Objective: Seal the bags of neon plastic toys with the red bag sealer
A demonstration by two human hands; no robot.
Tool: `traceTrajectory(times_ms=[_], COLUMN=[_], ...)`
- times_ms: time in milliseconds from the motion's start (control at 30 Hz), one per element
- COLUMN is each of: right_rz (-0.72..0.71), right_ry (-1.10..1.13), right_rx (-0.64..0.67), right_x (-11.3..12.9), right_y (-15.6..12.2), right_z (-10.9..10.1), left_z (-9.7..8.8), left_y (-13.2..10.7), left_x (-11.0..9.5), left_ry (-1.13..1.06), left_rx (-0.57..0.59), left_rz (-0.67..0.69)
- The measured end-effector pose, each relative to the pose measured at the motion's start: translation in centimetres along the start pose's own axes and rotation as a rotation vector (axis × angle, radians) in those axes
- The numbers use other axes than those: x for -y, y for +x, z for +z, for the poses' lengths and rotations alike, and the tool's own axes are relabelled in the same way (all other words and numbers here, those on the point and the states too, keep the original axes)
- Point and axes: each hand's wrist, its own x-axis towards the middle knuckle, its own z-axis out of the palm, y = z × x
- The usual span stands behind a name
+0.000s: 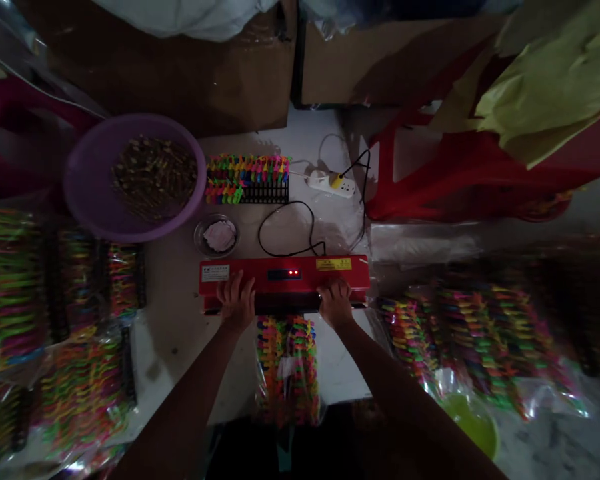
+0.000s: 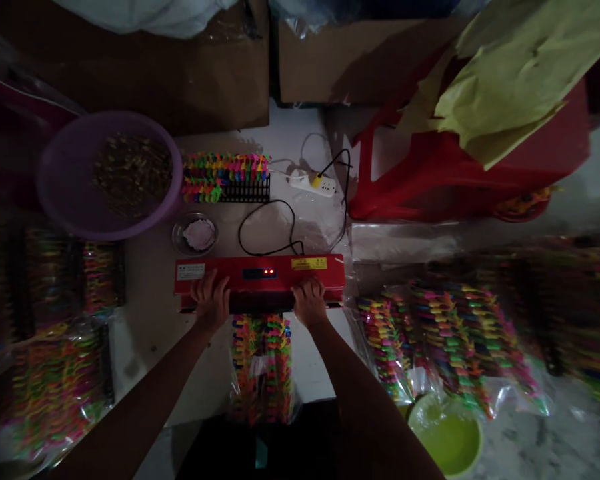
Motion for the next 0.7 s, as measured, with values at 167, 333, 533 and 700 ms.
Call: traceTrajectory(times_ms=[167, 333, 533, 700], right_rz=[-0.007, -0.01, 0.036, 0.301], right_ry=[-0.003, 0.014, 0.024, 0.118], right_rx=[-0.024, -0.022, 0.097, 0.041], right_x=[0.0, -0.2, 0.2, -1.7], right_y=[0.1, 0.1, 0.7, 5.9], right_z=[0.2, 0.5, -0.5, -4.9], left_z=[0.5, 0.7, -0.7, -5.1], left_y=[-0.1, -0.1, 0.8, -0.5], left_x=[0.4, 0.6, -0.6, -1.1], left_ry=[0.018, -0.019, -0.079, -0.212], left_rx=[-0.058, -0.06, -0.076, -0.269], left_rz=[0.047, 0.046, 0.033, -0.048])
